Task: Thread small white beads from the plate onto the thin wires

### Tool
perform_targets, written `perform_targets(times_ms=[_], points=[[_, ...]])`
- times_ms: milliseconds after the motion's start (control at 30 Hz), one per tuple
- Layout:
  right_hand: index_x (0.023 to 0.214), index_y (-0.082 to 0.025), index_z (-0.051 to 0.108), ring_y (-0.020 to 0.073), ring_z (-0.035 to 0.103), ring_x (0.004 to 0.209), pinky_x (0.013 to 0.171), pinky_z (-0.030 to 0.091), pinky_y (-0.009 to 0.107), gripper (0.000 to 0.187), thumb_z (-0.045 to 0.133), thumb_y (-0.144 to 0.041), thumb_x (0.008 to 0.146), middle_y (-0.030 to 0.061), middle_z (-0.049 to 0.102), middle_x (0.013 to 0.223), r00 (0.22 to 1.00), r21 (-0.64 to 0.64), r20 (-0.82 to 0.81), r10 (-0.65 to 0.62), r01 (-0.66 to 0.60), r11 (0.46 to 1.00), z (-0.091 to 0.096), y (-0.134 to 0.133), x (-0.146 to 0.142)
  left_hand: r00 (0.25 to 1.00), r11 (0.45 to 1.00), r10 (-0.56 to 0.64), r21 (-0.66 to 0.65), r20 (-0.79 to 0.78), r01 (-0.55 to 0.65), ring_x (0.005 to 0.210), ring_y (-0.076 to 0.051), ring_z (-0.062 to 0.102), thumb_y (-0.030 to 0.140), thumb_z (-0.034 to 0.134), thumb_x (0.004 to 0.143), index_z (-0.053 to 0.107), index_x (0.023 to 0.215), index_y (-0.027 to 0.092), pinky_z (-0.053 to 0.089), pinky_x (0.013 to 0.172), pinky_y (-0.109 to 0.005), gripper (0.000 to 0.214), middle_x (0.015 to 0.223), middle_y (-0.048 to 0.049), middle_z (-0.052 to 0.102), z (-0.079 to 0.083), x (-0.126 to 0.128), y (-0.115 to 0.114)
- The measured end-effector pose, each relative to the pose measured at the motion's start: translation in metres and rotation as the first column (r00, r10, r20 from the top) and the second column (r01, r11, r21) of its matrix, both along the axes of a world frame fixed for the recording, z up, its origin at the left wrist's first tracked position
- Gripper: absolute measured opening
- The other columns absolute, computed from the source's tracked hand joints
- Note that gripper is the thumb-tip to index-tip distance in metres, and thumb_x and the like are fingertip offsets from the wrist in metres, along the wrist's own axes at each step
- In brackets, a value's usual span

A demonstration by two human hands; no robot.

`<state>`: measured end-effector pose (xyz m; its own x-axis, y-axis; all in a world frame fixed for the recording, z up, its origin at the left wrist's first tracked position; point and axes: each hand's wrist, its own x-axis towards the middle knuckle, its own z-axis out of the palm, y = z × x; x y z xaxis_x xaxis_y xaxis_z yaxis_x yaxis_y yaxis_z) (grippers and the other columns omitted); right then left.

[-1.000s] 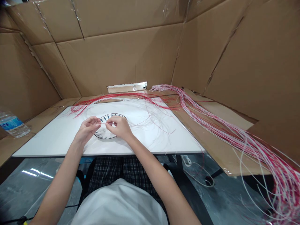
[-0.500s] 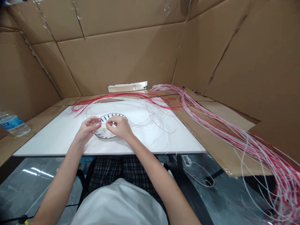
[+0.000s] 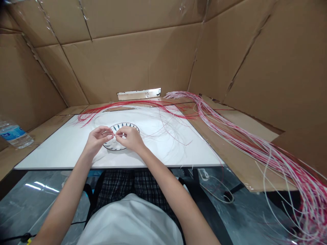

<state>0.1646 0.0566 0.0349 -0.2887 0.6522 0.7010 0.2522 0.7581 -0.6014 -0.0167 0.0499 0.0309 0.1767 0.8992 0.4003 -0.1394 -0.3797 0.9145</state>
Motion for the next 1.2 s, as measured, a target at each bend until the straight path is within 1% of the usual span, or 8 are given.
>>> perform_targets(times_ms=[100, 167, 267, 300, 367, 500, 633, 1200], points=[[0.069, -0.017, 0.068, 0.0110, 0.052, 0.059, 0.056, 0.039, 0.022, 0.011, 0.059, -0.013, 0.073, -0.0005, 0.062, 0.064, 1.000, -0.003, -0.008, -0.015, 0.015, 1.000, -0.001, 0.001, 0.000, 0.996, 0.997, -0.017, 0.076, -0.092, 0.024, 0.093, -0.019, 0.064, 0.013, 0.073, 0.065, 0.059, 0.101, 0.020, 0.050, 0.084, -0.031, 0.040, 0.095, -0.0037, 0.064, -0.001, 0.000, 0.000], [0.069, -0.018, 0.068, 0.0108, 0.052, 0.059, 0.056, 0.039, 0.022, 0.011, 0.059, -0.012, 0.073, -0.0007, 0.062, 0.064, 1.000, -0.005, -0.015, -0.021, 0.021, 1.000, -0.001, 0.001, 0.000, 0.964, 0.986, 0.073, 0.167, -0.256, -0.031, 0.096, -0.020, 0.063, 0.011, 0.069, 0.065, 0.057, 0.106, 0.020, 0.048, 0.089, -0.032, 0.044, 0.098, -0.0046, 0.065, -0.003, 0.001, 0.001], [0.067, -0.017, 0.068, 0.0101, 0.051, 0.057, 0.056, 0.039, 0.022, 0.011, 0.060, -0.011, 0.071, -0.0008, 0.062, 0.064, 1.000, -0.001, -0.024, -0.020, 0.020, 1.000, -0.002, 0.002, 0.000, 0.813, 0.959, 0.250, 0.252, -0.526, -0.132, 0.092, -0.020, 0.062, 0.009, 0.060, 0.064, 0.059, 0.108, 0.019, 0.048, 0.085, -0.031, 0.045, 0.095, -0.0047, 0.066, -0.007, 0.001, 0.003], [0.067, -0.016, 0.068, 0.0099, 0.051, 0.057, 0.056, 0.038, 0.022, 0.010, 0.060, -0.012, 0.071, -0.0007, 0.062, 0.063, 0.999, -0.002, -0.027, -0.019, 0.019, 1.000, -0.002, 0.001, 0.000, 0.763, 0.958, 0.270, 0.247, -0.587, -0.148, 0.089, -0.020, 0.063, 0.010, 0.059, 0.065, 0.060, 0.107, 0.019, 0.048, 0.081, -0.030, 0.044, 0.092, -0.0044, 0.067, -0.008, 0.002, 0.003], [0.068, -0.016, 0.069, 0.0097, 0.051, 0.057, 0.056, 0.039, 0.021, 0.010, 0.060, -0.013, 0.071, -0.0006, 0.062, 0.064, 0.999, -0.007, -0.033, -0.018, 0.017, 1.000, -0.001, 0.001, -0.001, 0.711, 0.965, 0.259, 0.212, -0.654, -0.157, 0.081, -0.019, 0.063, 0.012, 0.056, 0.066, 0.062, 0.105, 0.019, 0.049, 0.075, -0.029, 0.040, 0.088, -0.0037, 0.068, -0.009, 0.002, 0.004], [0.069, -0.015, 0.069, 0.0097, 0.051, 0.058, 0.056, 0.039, 0.021, 0.010, 0.060, -0.013, 0.071, -0.0006, 0.061, 0.063, 0.999, -0.016, -0.034, -0.014, 0.014, 1.000, 0.000, 0.000, 0.000, 0.711, 0.971, 0.237, 0.169, -0.662, -0.167, 0.075, -0.018, 0.064, 0.016, 0.055, 0.067, 0.066, 0.101, 0.017, 0.049, 0.068, -0.026, 0.036, 0.085, -0.0036, 0.070, -0.008, 0.004, 0.006], [0.067, -0.016, 0.069, 0.0094, 0.049, 0.056, 0.056, 0.038, 0.021, 0.010, 0.060, -0.012, 0.071, -0.0010, 0.061, 0.062, 1.000, -0.019, -0.024, -0.018, 0.018, 1.000, 0.001, 0.000, 0.000, 0.718, 0.972, 0.232, 0.176, -0.656, -0.154, 0.075, -0.018, 0.064, 0.017, 0.055, 0.067, 0.068, 0.093, 0.017, 0.048, 0.067, -0.025, 0.029, 0.082, -0.0037, 0.070, -0.008, 0.005, 0.007], [0.068, -0.016, 0.069, 0.0096, 0.050, 0.056, 0.056, 0.038, 0.022, 0.010, 0.060, -0.014, 0.072, -0.0007, 0.061, 0.063, 0.999, -0.014, -0.029, -0.023, 0.022, 1.000, 0.001, -0.001, 0.000, 0.711, 0.972, 0.234, 0.171, -0.662, -0.161, 0.076, -0.020, 0.066, 0.016, 0.058, 0.069, 0.067, 0.098, 0.017, 0.049, 0.069, -0.027, 0.031, 0.082, -0.0045, 0.071, -0.011, 0.005, 0.008]])
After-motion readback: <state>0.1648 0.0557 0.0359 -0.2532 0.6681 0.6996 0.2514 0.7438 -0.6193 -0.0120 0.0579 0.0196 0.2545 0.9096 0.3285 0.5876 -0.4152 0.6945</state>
